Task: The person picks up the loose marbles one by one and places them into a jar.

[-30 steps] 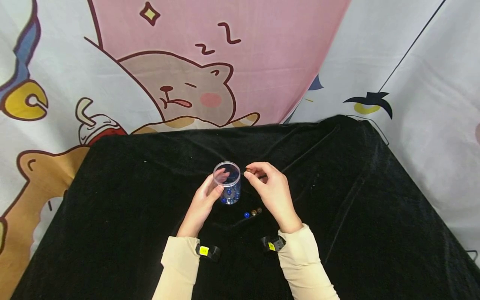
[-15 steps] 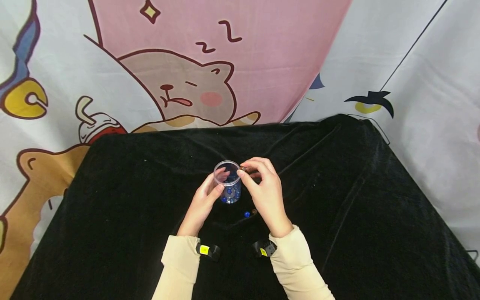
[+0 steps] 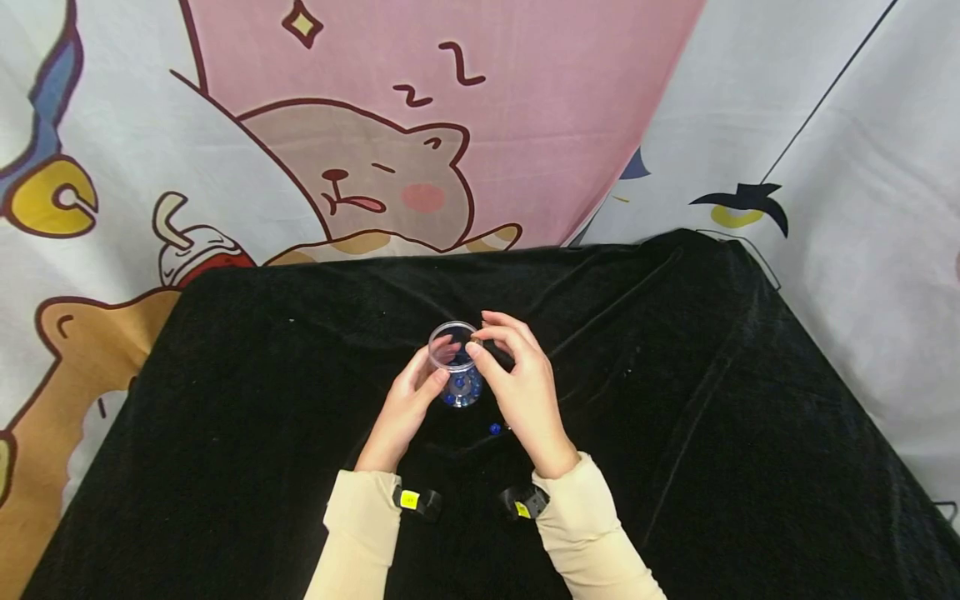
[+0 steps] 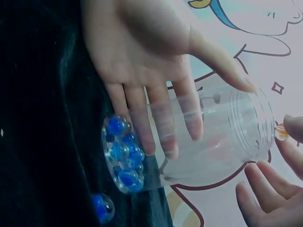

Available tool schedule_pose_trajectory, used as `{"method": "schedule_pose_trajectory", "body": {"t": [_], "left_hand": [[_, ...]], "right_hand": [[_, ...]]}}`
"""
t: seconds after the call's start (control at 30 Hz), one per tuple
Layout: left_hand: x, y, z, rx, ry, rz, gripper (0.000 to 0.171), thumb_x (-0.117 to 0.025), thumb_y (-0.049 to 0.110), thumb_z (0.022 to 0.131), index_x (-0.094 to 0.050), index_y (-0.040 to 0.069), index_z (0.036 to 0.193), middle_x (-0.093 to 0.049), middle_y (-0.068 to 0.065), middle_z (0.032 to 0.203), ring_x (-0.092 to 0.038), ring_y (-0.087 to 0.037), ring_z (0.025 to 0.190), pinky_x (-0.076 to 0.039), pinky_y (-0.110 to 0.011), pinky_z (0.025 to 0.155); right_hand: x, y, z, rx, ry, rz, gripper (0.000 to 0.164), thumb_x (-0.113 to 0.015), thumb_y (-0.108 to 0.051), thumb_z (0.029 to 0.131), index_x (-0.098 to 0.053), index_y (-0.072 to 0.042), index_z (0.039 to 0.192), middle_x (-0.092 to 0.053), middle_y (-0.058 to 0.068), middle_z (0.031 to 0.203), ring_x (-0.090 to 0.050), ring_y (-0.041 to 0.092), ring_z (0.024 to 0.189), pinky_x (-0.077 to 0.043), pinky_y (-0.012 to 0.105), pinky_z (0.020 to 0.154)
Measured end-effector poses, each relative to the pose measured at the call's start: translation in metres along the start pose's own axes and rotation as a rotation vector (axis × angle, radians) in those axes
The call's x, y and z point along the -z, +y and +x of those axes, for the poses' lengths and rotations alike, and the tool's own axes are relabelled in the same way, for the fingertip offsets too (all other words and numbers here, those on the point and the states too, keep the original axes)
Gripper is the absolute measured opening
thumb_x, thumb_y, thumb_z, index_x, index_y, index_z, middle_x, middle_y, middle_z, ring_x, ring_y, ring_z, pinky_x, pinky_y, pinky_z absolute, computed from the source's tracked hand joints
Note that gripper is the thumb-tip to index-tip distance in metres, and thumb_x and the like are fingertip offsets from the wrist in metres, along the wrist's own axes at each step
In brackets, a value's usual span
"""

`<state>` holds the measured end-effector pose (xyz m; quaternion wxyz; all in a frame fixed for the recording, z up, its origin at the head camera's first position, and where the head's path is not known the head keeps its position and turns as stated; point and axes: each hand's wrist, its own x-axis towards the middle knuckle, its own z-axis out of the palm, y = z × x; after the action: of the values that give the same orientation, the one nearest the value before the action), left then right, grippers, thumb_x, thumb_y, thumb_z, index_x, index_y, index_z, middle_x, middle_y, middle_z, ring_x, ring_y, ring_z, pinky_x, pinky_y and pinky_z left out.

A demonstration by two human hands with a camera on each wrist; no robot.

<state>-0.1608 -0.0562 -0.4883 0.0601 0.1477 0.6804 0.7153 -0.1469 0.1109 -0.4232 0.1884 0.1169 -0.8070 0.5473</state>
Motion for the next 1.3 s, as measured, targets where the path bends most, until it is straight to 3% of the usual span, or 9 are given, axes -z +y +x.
{"method": "schedule_pose_trajectory", "body": {"t": [0.3, 0.97, 1.2, 1.3], "left_hand": [[0.001, -0.002, -0.001, 0.012, 0.003, -0.006, 0.044, -0.048, 0.030, 0.092, -0.039, 0.020, 0.134, -0.045, 0.002, 0.132, -0.039, -0.013, 0.123, -0.028, -0.042, 0.101], [0.001, -0.002, -0.001, 0.034, 0.004, -0.002, 0.043, -0.049, 0.032, 0.091, -0.040, 0.025, 0.133, -0.043, 0.006, 0.133, -0.039, -0.011, 0.122, -0.029, -0.041, 0.100], [-0.004, 0.023, -0.007, 0.049, -0.007, -0.001, 0.045, -0.048, 0.025, 0.092, -0.037, 0.015, 0.135, -0.044, 0.002, 0.134, -0.040, -0.013, 0.122, -0.030, -0.040, 0.100], [-0.005, 0.023, -0.007, 0.047, -0.008, -0.005, 0.045, -0.048, 0.025, 0.093, -0.037, 0.015, 0.135, -0.044, 0.001, 0.133, -0.040, -0.014, 0.122, -0.031, -0.041, 0.099]], "right_hand": [[-0.008, 0.000, -0.004, -0.044, -0.065, -0.010, 0.022, -0.058, -0.035, 0.085, -0.063, -0.018, 0.098, -0.051, -0.008, 0.124, -0.047, 0.006, 0.112, -0.039, 0.025, 0.092], [-0.006, -0.002, -0.003, -0.040, -0.148, -0.126, 0.029, -0.055, -0.042, 0.086, -0.066, -0.019, 0.099, -0.049, -0.008, 0.125, -0.045, 0.007, 0.114, -0.042, 0.031, 0.088], [-0.005, -0.001, -0.003, -0.044, -0.154, -0.122, 0.028, -0.055, -0.041, 0.086, -0.066, -0.019, 0.098, -0.050, -0.007, 0.125, -0.046, 0.008, 0.112, -0.042, 0.031, 0.087], [-0.004, -0.002, -0.003, -0.041, -0.153, -0.124, 0.028, -0.055, -0.041, 0.086, -0.066, -0.019, 0.098, -0.050, -0.007, 0.124, -0.046, 0.008, 0.112, -0.042, 0.031, 0.087]]}}
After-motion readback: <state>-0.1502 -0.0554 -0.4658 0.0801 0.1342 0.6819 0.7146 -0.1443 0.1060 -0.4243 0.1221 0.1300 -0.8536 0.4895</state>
